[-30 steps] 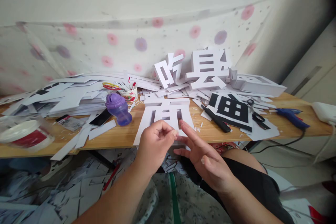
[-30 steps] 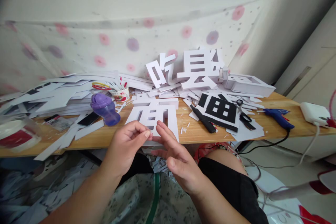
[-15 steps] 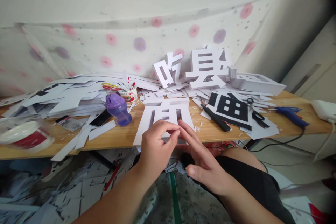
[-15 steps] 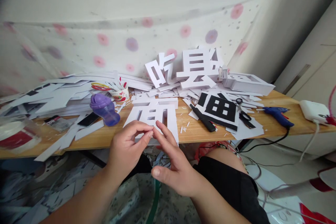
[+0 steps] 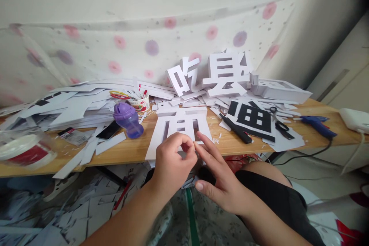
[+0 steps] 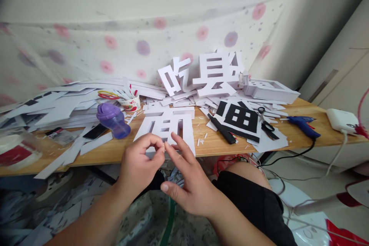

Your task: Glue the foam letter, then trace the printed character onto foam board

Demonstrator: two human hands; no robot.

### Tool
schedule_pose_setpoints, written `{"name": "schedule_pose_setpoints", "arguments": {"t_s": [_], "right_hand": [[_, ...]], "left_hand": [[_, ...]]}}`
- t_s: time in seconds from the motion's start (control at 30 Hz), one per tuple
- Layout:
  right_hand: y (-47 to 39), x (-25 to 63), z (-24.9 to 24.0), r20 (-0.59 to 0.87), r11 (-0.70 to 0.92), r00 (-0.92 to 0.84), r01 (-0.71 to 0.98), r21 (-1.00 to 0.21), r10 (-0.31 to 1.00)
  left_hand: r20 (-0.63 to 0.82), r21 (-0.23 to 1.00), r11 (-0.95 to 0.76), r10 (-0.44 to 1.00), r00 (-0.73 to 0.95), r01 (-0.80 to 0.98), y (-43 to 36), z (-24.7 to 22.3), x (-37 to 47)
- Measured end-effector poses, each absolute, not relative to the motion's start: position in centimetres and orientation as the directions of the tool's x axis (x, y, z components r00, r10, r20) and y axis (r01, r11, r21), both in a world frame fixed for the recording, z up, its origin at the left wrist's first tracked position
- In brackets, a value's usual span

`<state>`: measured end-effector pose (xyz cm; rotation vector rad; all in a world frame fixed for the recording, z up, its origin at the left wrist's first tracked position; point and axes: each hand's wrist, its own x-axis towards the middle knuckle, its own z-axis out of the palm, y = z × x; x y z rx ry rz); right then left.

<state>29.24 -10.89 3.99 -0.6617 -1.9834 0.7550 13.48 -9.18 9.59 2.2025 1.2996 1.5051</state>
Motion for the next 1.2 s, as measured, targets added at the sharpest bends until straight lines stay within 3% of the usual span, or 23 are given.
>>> {"name": "schedule_pose_setpoints", "arguments": {"t_s": [0.1, 0.2, 0.3, 0.4, 0.57, 0.77, 1.2], "right_hand": [[-11.2, 29.0, 4.0, 0.510, 0.600, -0.439, 0.087, -0.795, 0.739], [-11.3, 28.9, 4.0, 0.476, 0.453, -0.378, -0.155, -0.878, 0.794], [-11.2, 28.9, 4.1, 0.438, 0.278, -0.345, -0.424, -0.862, 0.830], [-11.3, 29.0, 4.3, 0.436, 0.210, -0.347, -0.530, -0.822, 0.831], [-11.9, 29.4, 4.4, 0.439, 0.221, -0.398, -0.487, -0.845, 0.805], [-12.5, 30.0, 4.3, 0.451, 0.332, -0.402, -0.332, -0.883, 0.797], [-13.1, 30.2, 4.2, 0.481, 0.381, -0.424, -0.301, -0.874, 0.767]], "left_hand": [[0.699, 0.556, -0.638, 0.706, 0.116, 0.532, -9.7, 9.3, 14.0], [0.681, 0.604, -0.643, 0.723, 0.114, 0.470, -9.9, 9.0, 14.2], [0.630, 0.682, -0.592, 0.774, 0.068, 0.429, -9.3, 8.8, 13.9], [0.641, 0.666, -0.596, 0.765, 0.064, 0.449, -8.6, 8.7, 13.6], [0.735, 0.491, -0.678, 0.660, 0.159, 0.546, -8.5, 9.1, 13.8], [0.780, 0.373, -0.724, 0.583, 0.227, 0.581, -8.6, 9.2, 14.2], [0.811, 0.215, -0.677, 0.525, 0.257, 0.704, -9.1, 8.8, 14.6]]}}
